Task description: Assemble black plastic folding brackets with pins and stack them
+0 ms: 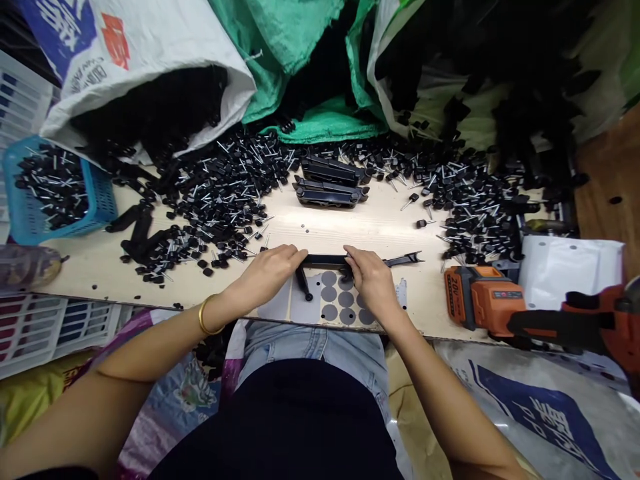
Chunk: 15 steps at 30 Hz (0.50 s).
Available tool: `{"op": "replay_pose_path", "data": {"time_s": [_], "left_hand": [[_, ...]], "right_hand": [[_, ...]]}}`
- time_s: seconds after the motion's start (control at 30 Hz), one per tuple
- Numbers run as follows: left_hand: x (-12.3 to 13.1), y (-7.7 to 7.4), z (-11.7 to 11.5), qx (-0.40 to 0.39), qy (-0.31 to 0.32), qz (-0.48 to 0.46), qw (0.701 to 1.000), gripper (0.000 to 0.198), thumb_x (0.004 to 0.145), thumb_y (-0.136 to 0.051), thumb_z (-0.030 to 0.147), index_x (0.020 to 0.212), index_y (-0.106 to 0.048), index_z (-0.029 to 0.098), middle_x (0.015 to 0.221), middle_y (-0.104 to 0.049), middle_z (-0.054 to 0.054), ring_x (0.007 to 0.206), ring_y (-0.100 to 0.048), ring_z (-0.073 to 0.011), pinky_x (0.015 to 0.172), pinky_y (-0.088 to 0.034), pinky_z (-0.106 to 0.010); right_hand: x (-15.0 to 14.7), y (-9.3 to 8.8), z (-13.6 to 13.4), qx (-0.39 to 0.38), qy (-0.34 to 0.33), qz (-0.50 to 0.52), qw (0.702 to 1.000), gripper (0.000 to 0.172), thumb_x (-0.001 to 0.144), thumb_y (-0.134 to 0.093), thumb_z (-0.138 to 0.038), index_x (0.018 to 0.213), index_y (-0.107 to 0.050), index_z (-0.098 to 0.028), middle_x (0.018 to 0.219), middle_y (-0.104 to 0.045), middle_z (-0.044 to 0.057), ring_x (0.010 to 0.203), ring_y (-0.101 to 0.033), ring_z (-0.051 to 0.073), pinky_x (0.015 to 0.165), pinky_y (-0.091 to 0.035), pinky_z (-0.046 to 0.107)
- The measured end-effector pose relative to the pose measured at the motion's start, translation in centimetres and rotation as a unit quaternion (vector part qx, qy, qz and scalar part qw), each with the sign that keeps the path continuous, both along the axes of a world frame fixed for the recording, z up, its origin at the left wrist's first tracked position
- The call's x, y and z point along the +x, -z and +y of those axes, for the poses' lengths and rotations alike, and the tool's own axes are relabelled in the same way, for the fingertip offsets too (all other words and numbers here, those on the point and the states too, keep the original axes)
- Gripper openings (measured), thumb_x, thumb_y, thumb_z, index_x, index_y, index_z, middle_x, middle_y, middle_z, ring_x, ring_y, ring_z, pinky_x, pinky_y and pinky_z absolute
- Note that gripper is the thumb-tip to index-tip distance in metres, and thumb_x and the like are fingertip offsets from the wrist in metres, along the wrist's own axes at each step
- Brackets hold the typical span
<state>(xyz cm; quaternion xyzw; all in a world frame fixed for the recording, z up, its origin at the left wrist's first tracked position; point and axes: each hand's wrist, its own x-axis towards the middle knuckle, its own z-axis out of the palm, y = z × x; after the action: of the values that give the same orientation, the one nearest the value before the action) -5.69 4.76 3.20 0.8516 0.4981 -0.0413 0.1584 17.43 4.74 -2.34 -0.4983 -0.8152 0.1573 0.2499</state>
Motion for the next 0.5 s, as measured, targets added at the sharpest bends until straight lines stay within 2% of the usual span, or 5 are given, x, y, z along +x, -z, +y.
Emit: {"op": "replay_pose_path", "data": {"time_s": [0.13, 0.23, 0.3, 0.4, 0.5], "left_hand": [[-1.6, 2.3, 0.9, 0.03, -0.027, -0.124, 0.991, 0.012, 0.083, -0.062, 0.017, 0.093, -0.067, 0.014, 0.085, -0.068, -0.007, 0.088, -0.063, -0.0195, 0.074, -0.052, -0.029], [-2.4, 3.5, 1.1, 0.068, -0.032, -0.155, 0.985, 0.008, 0.08, -0.066, 0.021, 0.086, -0.069, 0.016, 0.083, -0.07, -0.004, 0.096, -0.062, -0.0203, 0.082, -0.051, -0.031], [-2.3, 3.5, 1.2, 0.071, -0.03, -0.141, 0.987, 0.006, 0.081, -0.065, 0.021, 0.081, -0.069, 0.017, 0.079, -0.07, -0.003, 0.094, -0.062, -0.0194, 0.082, -0.051, -0.03], [-1.5, 2.8, 1.3, 0.047, -0.034, -0.102, 0.993, 0.013, 0.083, -0.062, 0.022, 0.072, -0.068, 0.017, 0.074, -0.068, -0.003, 0.084, -0.063, -0.0186, 0.073, -0.051, -0.028], [-1.1, 2.3, 1.5, 0.022, -0.046, -0.081, 0.995, 0.01, 0.081, -0.064, 0.022, 0.074, -0.069, 0.017, 0.076, -0.068, -0.005, 0.084, -0.064, -0.0206, 0.072, -0.05, -0.03]], "right_hand": [[0.5, 0.7, -0.6, 0.019, 0.003, 0.04, 0.999, 0.028, 0.093, -0.047, -0.023, 0.116, -0.063, -0.019, 0.104, -0.071, 0.009, 0.095, -0.066, 0.019, 0.085, -0.055, 0.035], [0.8, 1.1, -1.0, 0.013, 0.009, 0.051, 0.999, 0.029, 0.093, -0.047, -0.024, 0.117, -0.063, -0.021, 0.107, -0.07, 0.008, 0.099, -0.066, 0.019, 0.088, -0.055, 0.035], [0.9, 1.4, -1.0, 0.008, 0.013, 0.046, 0.999, 0.03, 0.093, -0.047, -0.025, 0.117, -0.063, -0.021, 0.108, -0.07, 0.008, 0.1, -0.065, 0.019, 0.089, -0.055, 0.035], [1.1, 1.7, -1.0, 0.008, 0.017, 0.033, 0.999, 0.03, 0.093, -0.047, -0.026, 0.117, -0.063, -0.021, 0.107, -0.07, 0.008, 0.099, -0.065, 0.02, 0.088, -0.054, 0.036], [1.4, 1.7, -0.8, -0.006, 0.009, 0.021, 1.0, 0.03, 0.093, -0.046, -0.027, 0.117, -0.063, -0.02, 0.104, -0.071, 0.009, 0.096, -0.065, 0.021, 0.086, -0.054, 0.038]]}}
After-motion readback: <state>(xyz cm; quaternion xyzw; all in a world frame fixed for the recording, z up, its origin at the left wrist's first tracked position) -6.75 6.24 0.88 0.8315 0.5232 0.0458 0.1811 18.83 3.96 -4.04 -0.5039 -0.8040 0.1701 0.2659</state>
